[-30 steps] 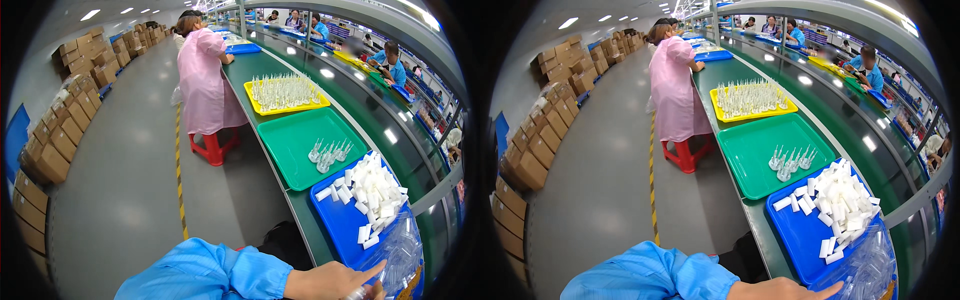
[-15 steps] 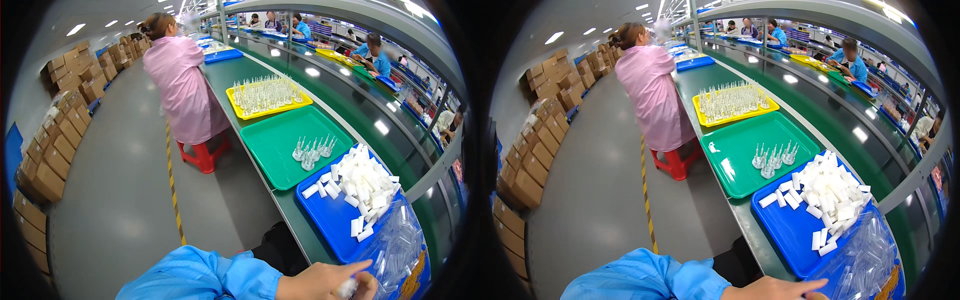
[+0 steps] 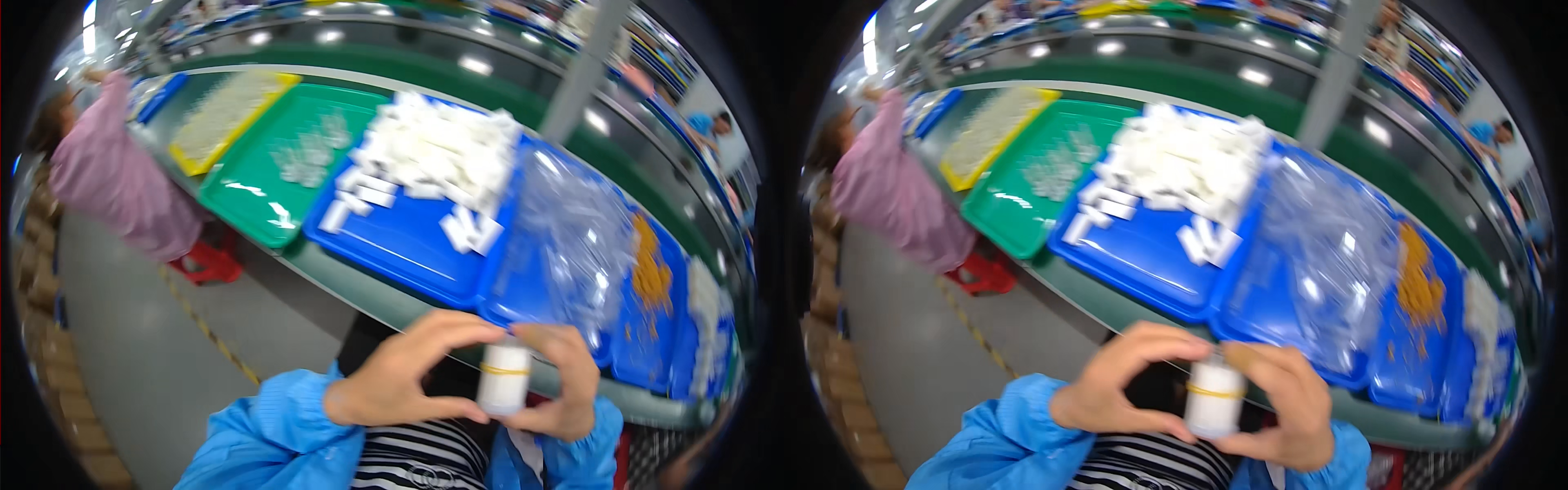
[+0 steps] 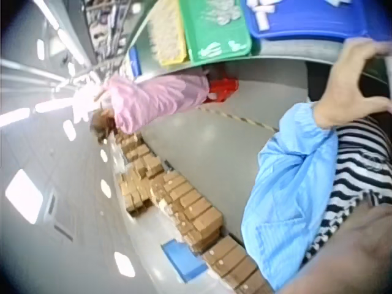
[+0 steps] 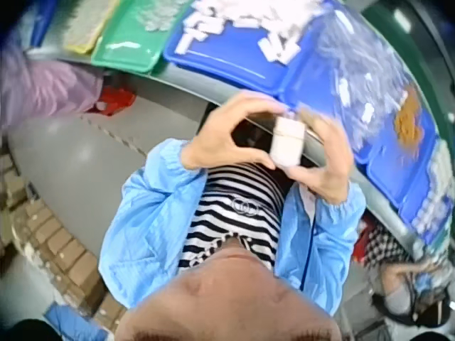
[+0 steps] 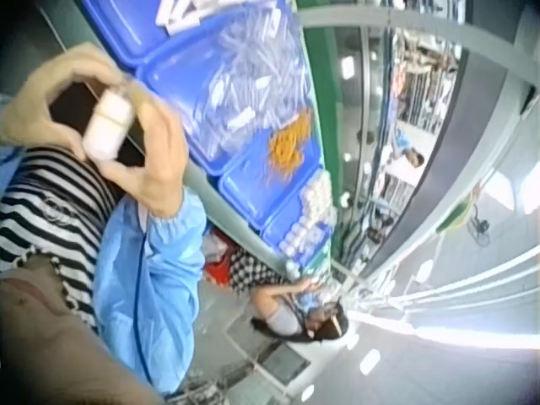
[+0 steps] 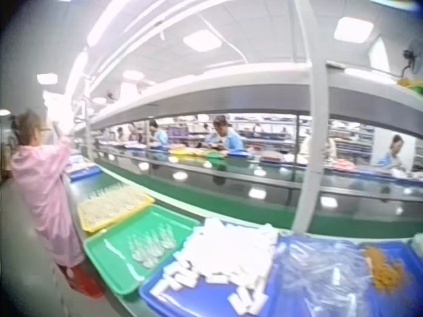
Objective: The person assembles small white cylindrical components by inserting thin white sticks into them. They use a rubber band to hold the sticks in place and a pair of scissors to trim the excess length of the sticks. The process is repeated for multiple units on a factory assembly line.
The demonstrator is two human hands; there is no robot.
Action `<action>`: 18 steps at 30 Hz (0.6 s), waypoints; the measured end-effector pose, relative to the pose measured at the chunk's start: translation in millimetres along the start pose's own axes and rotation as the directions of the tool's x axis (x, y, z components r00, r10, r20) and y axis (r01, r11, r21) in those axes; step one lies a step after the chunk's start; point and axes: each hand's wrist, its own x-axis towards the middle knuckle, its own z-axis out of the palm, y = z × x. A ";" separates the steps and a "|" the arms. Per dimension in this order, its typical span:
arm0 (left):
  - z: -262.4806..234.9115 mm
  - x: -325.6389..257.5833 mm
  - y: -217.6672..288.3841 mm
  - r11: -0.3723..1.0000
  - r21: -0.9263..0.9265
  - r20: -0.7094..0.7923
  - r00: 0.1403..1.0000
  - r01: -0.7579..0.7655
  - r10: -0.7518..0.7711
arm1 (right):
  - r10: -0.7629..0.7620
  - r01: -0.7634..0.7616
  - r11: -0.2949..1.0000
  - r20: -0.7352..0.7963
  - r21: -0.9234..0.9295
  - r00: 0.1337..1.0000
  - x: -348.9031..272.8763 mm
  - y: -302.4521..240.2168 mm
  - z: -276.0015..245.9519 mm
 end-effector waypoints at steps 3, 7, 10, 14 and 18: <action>1.6 -12.7 -5.0 0.997 -0.073 -0.038 0.999 0.035 -0.038 | -0.012 0.009 0.995 0.024 0.102 1.000 6.8 -2.6 6.0; 19.6 -11.3 -6.2 0.956 -0.271 -0.085 0.986 0.116 -0.143 | 0.063 -0.065 0.992 0.019 0.109 0.998 -1.1 -0.9 3.7; 20.8 -10.2 -5.9 0.980 -0.175 -0.110 0.987 0.098 -0.118 | 0.048 -0.049 0.997 0.021 0.054 0.999 -2.8 -0.2 4.8; 7.2 -7.7 -9.6 0.991 0.123 -0.014 0.998 -0.059 0.061 | 0.041 -0.044 0.994 0.033 0.098 0.999 -11.3 1.0 8.0; 15.0 -11.3 -14.4 0.997 0.076 -0.064 0.998 0.005 0.000 | 0.103 -0.106 0.988 0.026 0.113 0.994 -9.8 2.9 9.2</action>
